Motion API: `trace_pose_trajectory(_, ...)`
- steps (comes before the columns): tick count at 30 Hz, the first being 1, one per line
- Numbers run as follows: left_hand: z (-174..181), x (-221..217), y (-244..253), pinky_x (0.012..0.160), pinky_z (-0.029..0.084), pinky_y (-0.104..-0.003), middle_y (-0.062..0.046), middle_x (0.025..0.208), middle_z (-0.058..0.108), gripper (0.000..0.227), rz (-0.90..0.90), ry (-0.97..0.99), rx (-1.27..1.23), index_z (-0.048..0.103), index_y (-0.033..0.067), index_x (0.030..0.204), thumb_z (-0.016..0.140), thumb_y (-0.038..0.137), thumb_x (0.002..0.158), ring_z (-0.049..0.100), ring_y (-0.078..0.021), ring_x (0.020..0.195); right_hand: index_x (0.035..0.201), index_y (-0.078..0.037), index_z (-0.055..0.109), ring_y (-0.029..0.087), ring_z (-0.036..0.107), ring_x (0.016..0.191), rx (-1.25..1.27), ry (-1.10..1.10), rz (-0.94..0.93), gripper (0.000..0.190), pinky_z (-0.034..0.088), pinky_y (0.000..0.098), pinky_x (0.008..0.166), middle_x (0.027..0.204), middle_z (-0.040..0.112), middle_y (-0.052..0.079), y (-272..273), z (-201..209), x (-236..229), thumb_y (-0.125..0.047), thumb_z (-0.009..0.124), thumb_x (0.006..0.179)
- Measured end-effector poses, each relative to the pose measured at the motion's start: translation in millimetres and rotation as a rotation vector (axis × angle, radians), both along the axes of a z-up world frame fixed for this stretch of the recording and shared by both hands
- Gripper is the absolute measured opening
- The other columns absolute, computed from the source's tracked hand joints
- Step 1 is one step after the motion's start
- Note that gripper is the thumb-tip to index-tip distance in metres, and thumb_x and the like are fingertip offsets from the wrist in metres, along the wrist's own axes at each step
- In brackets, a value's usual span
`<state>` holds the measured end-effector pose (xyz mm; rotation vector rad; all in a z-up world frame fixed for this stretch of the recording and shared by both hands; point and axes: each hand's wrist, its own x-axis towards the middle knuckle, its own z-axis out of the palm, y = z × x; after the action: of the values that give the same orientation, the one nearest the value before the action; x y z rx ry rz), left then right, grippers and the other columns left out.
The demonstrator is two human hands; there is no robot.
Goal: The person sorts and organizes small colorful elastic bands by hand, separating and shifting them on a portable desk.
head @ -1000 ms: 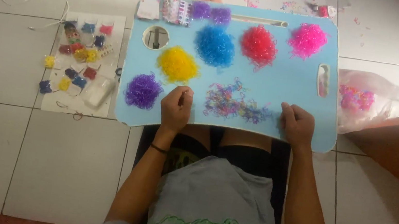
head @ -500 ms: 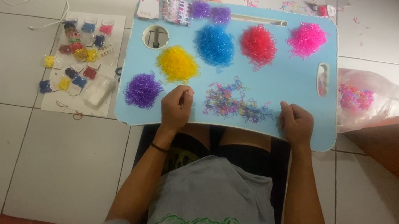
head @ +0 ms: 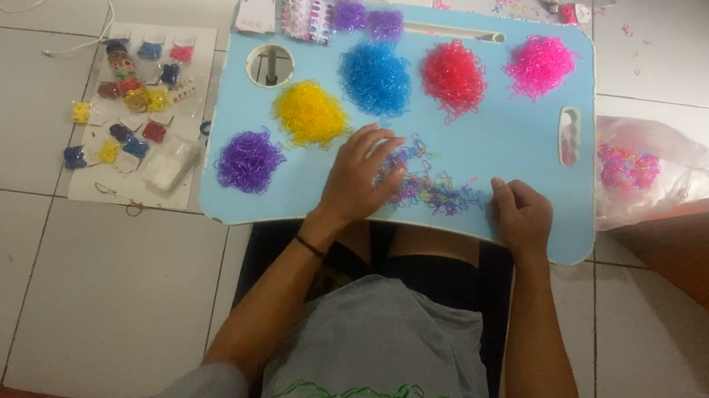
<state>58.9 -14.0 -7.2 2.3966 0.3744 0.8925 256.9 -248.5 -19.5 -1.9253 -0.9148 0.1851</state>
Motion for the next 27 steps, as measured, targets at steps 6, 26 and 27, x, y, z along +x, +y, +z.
trace_pose_trajectory(6, 14.9, -6.2, -2.3, 0.117, 0.037, -0.063, -0.018, 0.149, 0.053, 0.052, -0.033, 0.149, 0.012, 0.052, 0.0195, 0.148, 0.05, 0.051, 0.107, 0.046, -0.0432, 0.144, 0.12, 0.001, 0.062, 0.046, 0.055, 0.126, 0.046, -0.113, 0.079, 0.025, 0.043, 0.0586, 0.107, 0.125, 0.061, 0.026, 7.9, 65.5, -39.6, -0.019, 0.06, 0.106)
trace_pose_trajectory(26, -11.0, -5.7, 5.3, 0.122, 0.034, -0.057, -0.015, 0.151, 0.054, 0.052, -0.03, 0.205, -0.004, 0.053, 0.0212, 0.149, 0.055, 0.049, 0.105, 0.045, -0.0375, 0.147, 0.157, -0.005, 0.042, 0.038, 0.034, 0.151, -0.012, -0.145, 0.274, 0.062, 0.015, 0.0494, 0.128, 0.162, 0.038, 0.023, 75.4, 30.5, -39.4, -0.036, 0.058, 0.106)
trace_pose_trajectory(27, -12.9, -6.0, 4.5, 0.122, 0.034, -0.057, -0.014, 0.151, 0.054, 0.052, -0.032, 0.211, 0.006, 0.053, 0.0218, 0.149, 0.053, 0.051, 0.105, 0.045, -0.0368, 0.147, 0.155, -0.006, 0.048, 0.036, 0.037, 0.15, 0.009, -0.222, 0.232, 0.055, 0.018, 0.0455, 0.128, 0.161, 0.041, 0.021, 68.3, 20.3, -30.8, -0.03, 0.06, 0.108)
